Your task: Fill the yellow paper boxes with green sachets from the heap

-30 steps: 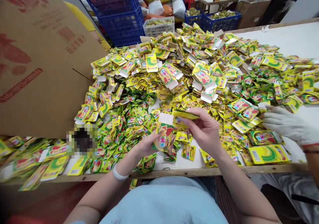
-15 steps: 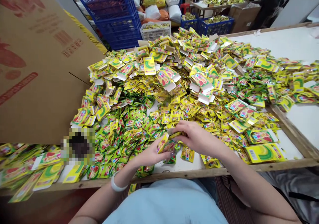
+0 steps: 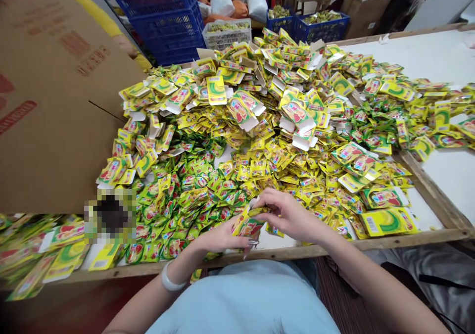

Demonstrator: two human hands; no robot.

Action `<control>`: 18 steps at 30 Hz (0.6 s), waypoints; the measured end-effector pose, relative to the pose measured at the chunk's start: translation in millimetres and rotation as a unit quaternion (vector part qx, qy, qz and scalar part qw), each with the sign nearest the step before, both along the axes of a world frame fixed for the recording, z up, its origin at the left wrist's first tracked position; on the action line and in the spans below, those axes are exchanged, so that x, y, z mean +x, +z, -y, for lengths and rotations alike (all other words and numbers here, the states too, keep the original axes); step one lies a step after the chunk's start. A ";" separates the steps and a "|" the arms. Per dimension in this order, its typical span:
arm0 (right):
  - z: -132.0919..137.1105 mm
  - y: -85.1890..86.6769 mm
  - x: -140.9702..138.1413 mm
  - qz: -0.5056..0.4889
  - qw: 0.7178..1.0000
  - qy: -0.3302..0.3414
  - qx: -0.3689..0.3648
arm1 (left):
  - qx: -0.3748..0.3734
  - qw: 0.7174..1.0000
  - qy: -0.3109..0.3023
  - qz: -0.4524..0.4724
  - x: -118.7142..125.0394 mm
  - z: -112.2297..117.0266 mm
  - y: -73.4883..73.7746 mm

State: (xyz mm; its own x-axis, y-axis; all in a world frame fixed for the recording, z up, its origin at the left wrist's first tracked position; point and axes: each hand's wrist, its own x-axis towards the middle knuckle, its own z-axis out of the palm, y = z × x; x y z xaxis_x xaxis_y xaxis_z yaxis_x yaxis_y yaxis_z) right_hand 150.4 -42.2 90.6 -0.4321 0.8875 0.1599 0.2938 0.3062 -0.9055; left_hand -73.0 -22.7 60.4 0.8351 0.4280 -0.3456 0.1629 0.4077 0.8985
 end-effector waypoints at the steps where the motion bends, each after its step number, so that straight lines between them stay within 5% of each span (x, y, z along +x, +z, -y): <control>1: 3.5 -1.4 1.0 -0.015 1.000 -0.007 -0.005 | 0.006 1.000 0.016 0.001 0.3 2.6 -1.9; 6: 32.9 -24.6 -2.7 -0.085 0.986 -0.139 -0.044 | -0.025 0.999 0.020 0.019 2.4 19.0 -5.4; 12: 53.8 -33.4 1.7 -0.040 0.995 -0.093 -0.012 | -0.116 0.991 -0.062 0.012 10.0 27.9 -10.3; 18: 54.3 -29.3 19.6 -0.015 0.988 -0.056 -0.140 | -0.139 0.985 -0.099 0.025 12.0 22.3 -7.1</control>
State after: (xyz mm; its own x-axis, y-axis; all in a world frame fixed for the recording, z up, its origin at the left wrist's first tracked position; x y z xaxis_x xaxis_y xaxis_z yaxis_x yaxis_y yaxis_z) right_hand 170.0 -96.4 61.3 -0.3278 0.9407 -0.0871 0.2836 0.0100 -0.9589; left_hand -60.9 -45.0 53.3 0.9117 0.1501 -0.3826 0.2220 0.6035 0.7658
